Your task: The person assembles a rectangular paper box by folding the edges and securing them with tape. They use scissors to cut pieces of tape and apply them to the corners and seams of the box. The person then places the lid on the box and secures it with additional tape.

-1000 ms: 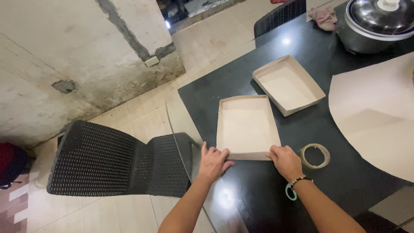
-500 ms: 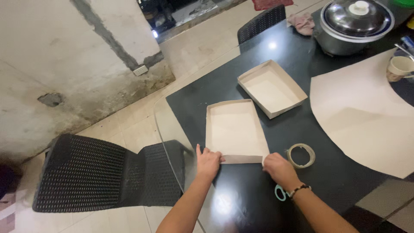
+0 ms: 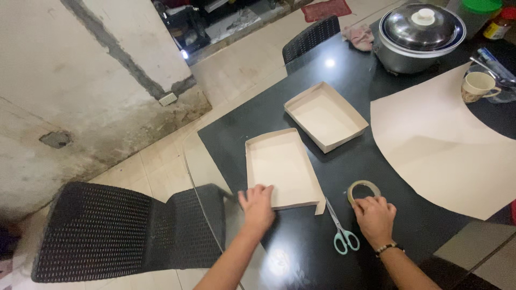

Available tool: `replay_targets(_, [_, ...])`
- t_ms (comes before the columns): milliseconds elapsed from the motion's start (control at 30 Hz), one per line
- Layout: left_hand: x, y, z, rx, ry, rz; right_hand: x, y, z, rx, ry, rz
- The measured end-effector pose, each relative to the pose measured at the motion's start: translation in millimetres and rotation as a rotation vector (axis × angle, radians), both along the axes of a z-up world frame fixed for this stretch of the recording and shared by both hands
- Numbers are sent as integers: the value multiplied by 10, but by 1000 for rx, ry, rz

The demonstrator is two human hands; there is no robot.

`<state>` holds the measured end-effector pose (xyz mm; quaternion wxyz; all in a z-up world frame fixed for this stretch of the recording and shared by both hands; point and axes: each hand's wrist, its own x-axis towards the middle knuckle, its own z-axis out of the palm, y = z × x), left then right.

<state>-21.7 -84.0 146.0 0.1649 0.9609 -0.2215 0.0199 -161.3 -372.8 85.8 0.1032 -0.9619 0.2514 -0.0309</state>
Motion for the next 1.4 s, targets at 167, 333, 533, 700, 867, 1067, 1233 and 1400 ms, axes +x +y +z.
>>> replay_targets(167, [-105, -569, 85, -537, 203, -132, 181, 203, 3, 545, -496, -133])
replay_targets(333, [13, -984, 64, -918, 472, -56, 332, 545, 359, 1105, -580, -152])
replay_targets(533, [102, -1017, 115, -1065, 693, -6, 316, 641, 812, 1121, -462, -75])
replay_targets(700, [54, -980, 327, -974, 571, 18, 308, 694, 849, 1225, -457, -12])
replay_targets(867, [-128, -968, 557, -879, 197, -105, 349, 739, 801, 1315, -451, 35])
replay_targets(1067, [-200, -953, 703, -845, 79, -141, 381, 751, 750, 1323, -441, -85])
replay_targets(1233, [-358, -929, 733, -832, 64, -259, 412, 740, 799, 1528, -356, -316])
replay_targets(1400, [-374, -943, 761, -814, 79, -279, 418, 545, 823, 2037, -233, -415])
